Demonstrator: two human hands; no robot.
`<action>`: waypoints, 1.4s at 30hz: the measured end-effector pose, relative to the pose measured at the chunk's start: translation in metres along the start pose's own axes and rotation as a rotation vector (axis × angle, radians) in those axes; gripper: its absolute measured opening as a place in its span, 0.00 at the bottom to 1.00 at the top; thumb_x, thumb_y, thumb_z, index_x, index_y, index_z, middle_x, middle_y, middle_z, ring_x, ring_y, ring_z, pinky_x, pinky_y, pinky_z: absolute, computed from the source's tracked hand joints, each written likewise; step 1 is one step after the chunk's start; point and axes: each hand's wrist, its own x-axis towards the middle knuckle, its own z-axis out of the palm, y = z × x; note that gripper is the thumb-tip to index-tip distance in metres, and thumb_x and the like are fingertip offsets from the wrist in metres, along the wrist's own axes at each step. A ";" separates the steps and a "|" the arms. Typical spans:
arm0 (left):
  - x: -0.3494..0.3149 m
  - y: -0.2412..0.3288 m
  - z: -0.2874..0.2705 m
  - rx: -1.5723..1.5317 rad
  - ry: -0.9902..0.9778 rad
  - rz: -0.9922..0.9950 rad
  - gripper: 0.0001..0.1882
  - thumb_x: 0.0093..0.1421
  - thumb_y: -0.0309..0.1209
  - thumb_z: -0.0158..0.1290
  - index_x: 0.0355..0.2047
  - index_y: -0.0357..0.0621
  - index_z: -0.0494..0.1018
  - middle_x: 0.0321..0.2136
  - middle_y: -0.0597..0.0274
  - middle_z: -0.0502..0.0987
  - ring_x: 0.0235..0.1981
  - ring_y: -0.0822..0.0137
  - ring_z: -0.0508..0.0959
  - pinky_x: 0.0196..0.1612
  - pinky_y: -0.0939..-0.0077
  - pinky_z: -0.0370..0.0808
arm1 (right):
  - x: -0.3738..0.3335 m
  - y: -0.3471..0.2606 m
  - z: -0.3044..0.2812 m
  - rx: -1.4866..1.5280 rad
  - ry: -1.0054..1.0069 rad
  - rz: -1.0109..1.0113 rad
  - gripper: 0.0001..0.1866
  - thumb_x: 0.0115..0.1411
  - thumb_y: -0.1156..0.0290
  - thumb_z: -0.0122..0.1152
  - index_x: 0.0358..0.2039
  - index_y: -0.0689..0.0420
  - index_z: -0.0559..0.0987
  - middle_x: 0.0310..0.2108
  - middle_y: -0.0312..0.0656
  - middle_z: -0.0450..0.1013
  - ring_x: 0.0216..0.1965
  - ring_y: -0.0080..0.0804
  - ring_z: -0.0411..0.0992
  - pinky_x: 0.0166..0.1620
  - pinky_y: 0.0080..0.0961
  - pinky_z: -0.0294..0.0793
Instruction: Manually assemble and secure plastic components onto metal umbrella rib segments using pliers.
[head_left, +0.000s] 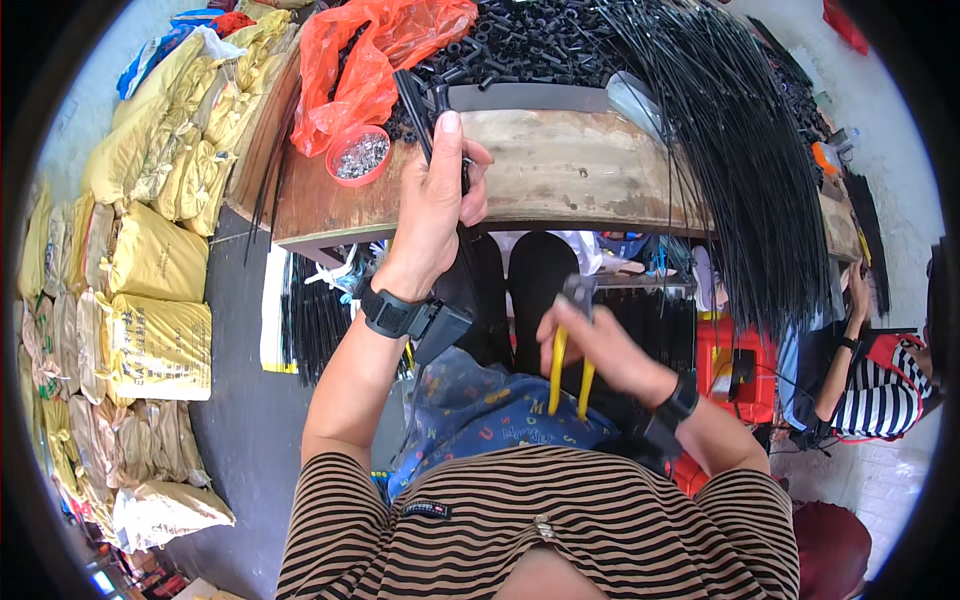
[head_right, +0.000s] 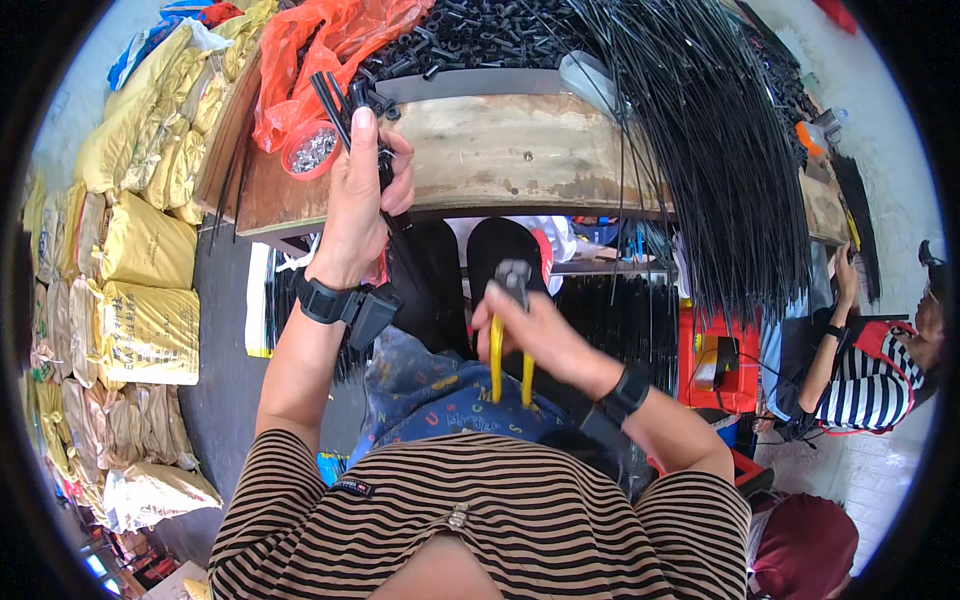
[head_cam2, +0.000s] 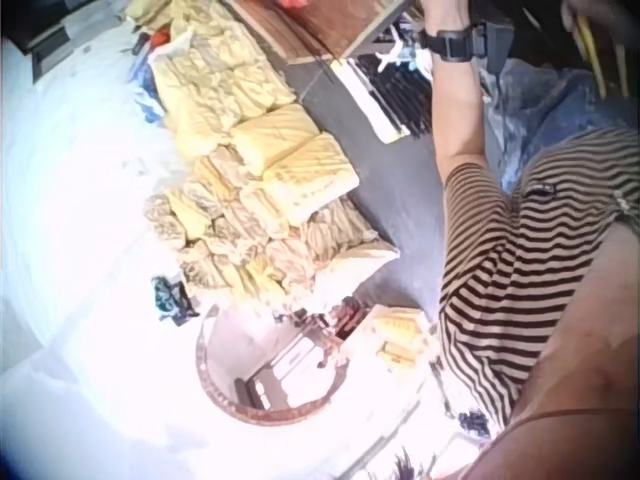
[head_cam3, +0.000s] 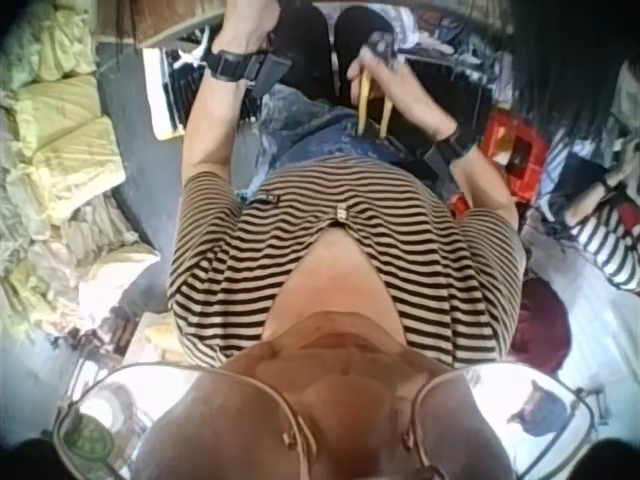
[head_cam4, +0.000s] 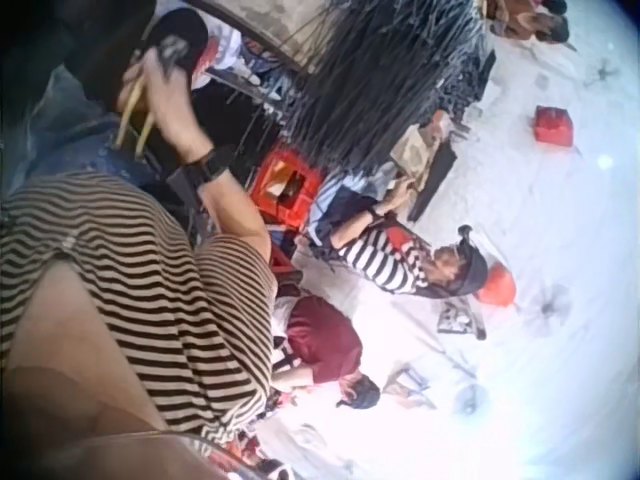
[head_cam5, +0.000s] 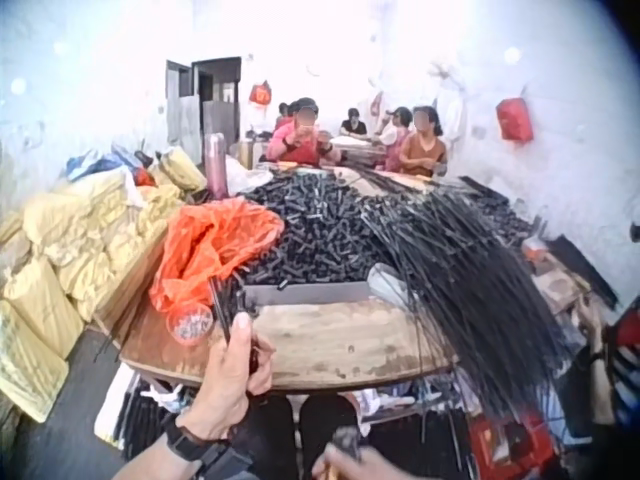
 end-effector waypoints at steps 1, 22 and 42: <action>-0.001 0.000 -0.002 -0.009 0.007 -0.008 0.26 0.65 0.53 0.42 0.27 0.40 0.68 0.15 0.70 0.61 0.11 0.79 0.59 0.15 0.83 0.54 | -0.009 0.010 0.009 0.062 -0.056 0.077 0.23 0.68 0.50 0.41 0.37 0.60 0.72 0.26 0.40 0.74 0.30 0.26 0.75 0.37 0.24 0.75; -0.014 0.007 0.007 0.011 -0.065 -0.008 0.25 0.66 0.53 0.41 0.33 0.40 0.68 0.17 0.70 0.62 0.13 0.79 0.61 0.17 0.83 0.57 | 0.005 -0.072 -0.016 -0.612 0.014 -0.338 0.22 0.67 0.56 0.44 0.51 0.61 0.70 0.30 0.35 0.74 0.27 0.20 0.68 0.29 0.20 0.69; -0.006 -0.001 0.020 0.074 0.065 0.026 0.20 0.64 0.49 0.47 0.31 0.43 0.68 0.16 0.69 0.64 0.13 0.78 0.64 0.15 0.84 0.59 | 0.034 -0.084 -0.014 -1.415 0.618 -0.755 0.35 0.50 0.78 0.59 0.60 0.53 0.62 0.44 0.51 0.71 0.42 0.47 0.71 0.43 0.38 0.73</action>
